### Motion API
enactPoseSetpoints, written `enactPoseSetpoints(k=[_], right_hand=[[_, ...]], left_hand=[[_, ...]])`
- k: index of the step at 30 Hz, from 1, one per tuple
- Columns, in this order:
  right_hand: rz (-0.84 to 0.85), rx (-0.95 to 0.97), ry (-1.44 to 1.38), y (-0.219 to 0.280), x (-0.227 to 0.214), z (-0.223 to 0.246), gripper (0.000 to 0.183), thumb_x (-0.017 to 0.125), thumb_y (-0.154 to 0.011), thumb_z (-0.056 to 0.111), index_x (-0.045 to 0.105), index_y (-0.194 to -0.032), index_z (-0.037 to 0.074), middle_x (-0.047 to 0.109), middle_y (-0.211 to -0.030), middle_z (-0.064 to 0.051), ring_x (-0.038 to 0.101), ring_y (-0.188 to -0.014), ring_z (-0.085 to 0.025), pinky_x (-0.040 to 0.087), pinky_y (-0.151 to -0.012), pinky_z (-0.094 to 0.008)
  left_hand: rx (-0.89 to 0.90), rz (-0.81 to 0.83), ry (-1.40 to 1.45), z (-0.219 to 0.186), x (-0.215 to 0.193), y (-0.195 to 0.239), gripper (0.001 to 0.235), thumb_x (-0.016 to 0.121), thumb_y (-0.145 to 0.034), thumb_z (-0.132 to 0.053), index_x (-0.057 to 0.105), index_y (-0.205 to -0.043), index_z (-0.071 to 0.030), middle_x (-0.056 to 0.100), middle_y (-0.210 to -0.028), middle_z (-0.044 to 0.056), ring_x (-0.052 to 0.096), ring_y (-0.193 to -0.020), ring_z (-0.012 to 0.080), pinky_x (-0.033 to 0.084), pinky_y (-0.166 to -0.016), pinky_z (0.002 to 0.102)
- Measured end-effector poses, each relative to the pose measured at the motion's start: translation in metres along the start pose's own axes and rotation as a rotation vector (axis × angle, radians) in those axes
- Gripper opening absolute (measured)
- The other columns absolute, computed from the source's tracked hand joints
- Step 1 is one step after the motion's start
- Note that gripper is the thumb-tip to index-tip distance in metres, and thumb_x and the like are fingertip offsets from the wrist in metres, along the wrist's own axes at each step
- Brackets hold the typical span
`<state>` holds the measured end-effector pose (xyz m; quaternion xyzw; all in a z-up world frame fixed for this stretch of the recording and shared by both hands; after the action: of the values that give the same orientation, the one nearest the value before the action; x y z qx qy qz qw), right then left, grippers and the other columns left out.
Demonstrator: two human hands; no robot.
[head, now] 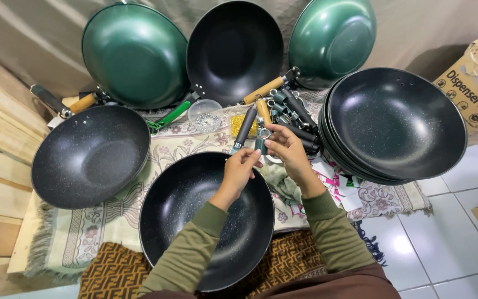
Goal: Assembling handles onto various pans using a screwdriver and screws
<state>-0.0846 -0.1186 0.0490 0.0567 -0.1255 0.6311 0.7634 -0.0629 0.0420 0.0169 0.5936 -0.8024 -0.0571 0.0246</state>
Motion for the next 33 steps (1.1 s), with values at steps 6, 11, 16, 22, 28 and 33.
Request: enactPoseSetpoints(k=[6, 11, 16, 22, 28, 33], right_hand=[[0.006, 0.046, 0.019, 0.004, -0.007, 0.002, 0.056, 0.079, -0.086, 0.006, 0.061, -0.139, 0.006, 0.069, -0.106, -0.009, 0.069, -0.091, -0.012, 0.065, -0.077, -0.029], [0.018, 0.046, 0.039, 0.012, 0.0, 0.018, 0.055, 0.077, -0.087, 0.006, 0.062, -0.14, 0.005, 0.067, -0.104, -0.008, 0.067, -0.092, -0.012, 0.064, -0.078, -0.03], [0.019, 0.055, 0.025, 0.013, -0.005, 0.017, 0.055, 0.078, -0.086, 0.006, 0.063, -0.139, 0.005, 0.068, -0.104, -0.008, 0.068, -0.092, -0.014, 0.064, -0.077, -0.032], [0.019, 0.059, 0.04, 0.009, -0.017, 0.005, 0.053, 0.078, -0.087, 0.008, 0.064, -0.138, 0.006, 0.068, -0.103, -0.008, 0.068, -0.091, -0.014, 0.065, -0.078, -0.03], [0.001, 0.066, 0.033, 0.01, -0.016, 0.001, 0.052, 0.08, -0.087, 0.01, 0.063, -0.136, 0.007, 0.066, -0.101, -0.008, 0.069, -0.087, -0.014, 0.065, -0.075, -0.03], [0.034, 0.056, 0.076, 0.011, -0.008, -0.007, 0.066, 0.084, -0.083, 0.009, 0.055, -0.143, 0.011, 0.073, -0.107, -0.013, 0.072, -0.089, -0.012, 0.065, -0.073, -0.027]], left_hand=[[0.014, 0.012, -0.077, -0.003, 0.004, 0.003, 0.046, 0.072, -0.095, -0.043, 0.072, -0.115, -0.002, 0.078, -0.079, 0.012, 0.063, -0.047, 0.0149, 0.046, -0.048, 0.024], [0.017, 0.016, -0.078, -0.008, 0.006, 0.007, 0.045, 0.072, -0.094, -0.041, 0.073, -0.113, -0.001, 0.077, -0.078, 0.012, 0.062, -0.046, 0.0148, 0.045, -0.048, 0.024], [0.01, 0.031, -0.067, -0.008, 0.009, 0.009, 0.044, 0.072, -0.094, -0.041, 0.073, -0.113, -0.001, 0.077, -0.078, 0.012, 0.062, -0.047, 0.0147, 0.046, -0.05, 0.024], [-0.029, 0.05, 0.025, -0.001, 0.013, 0.009, 0.044, 0.071, -0.095, -0.039, 0.074, -0.113, 0.002, 0.077, -0.08, 0.014, 0.06, -0.049, 0.0134, 0.043, -0.05, 0.023], [-0.063, 0.073, 0.111, 0.012, 0.014, 0.007, 0.041, 0.07, -0.094, -0.038, 0.076, -0.109, 0.0, 0.076, -0.076, 0.01, 0.056, -0.053, 0.0116, 0.038, -0.055, 0.021], [0.177, -0.067, -0.375, 0.002, 0.011, 0.012, 0.037, 0.074, -0.091, -0.038, 0.079, -0.111, -0.007, 0.076, -0.079, 0.011, 0.07, -0.066, 0.0235, 0.054, -0.064, 0.031]])
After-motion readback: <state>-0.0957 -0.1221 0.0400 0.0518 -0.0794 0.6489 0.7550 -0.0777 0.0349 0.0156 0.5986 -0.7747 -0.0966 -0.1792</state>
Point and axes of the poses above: each hand's wrist, its own y-axis away from the middle knuckle, its own x-axis out of the palm, z = x × y, the point moved 1 cm from there along -y, towards the middle knuckle
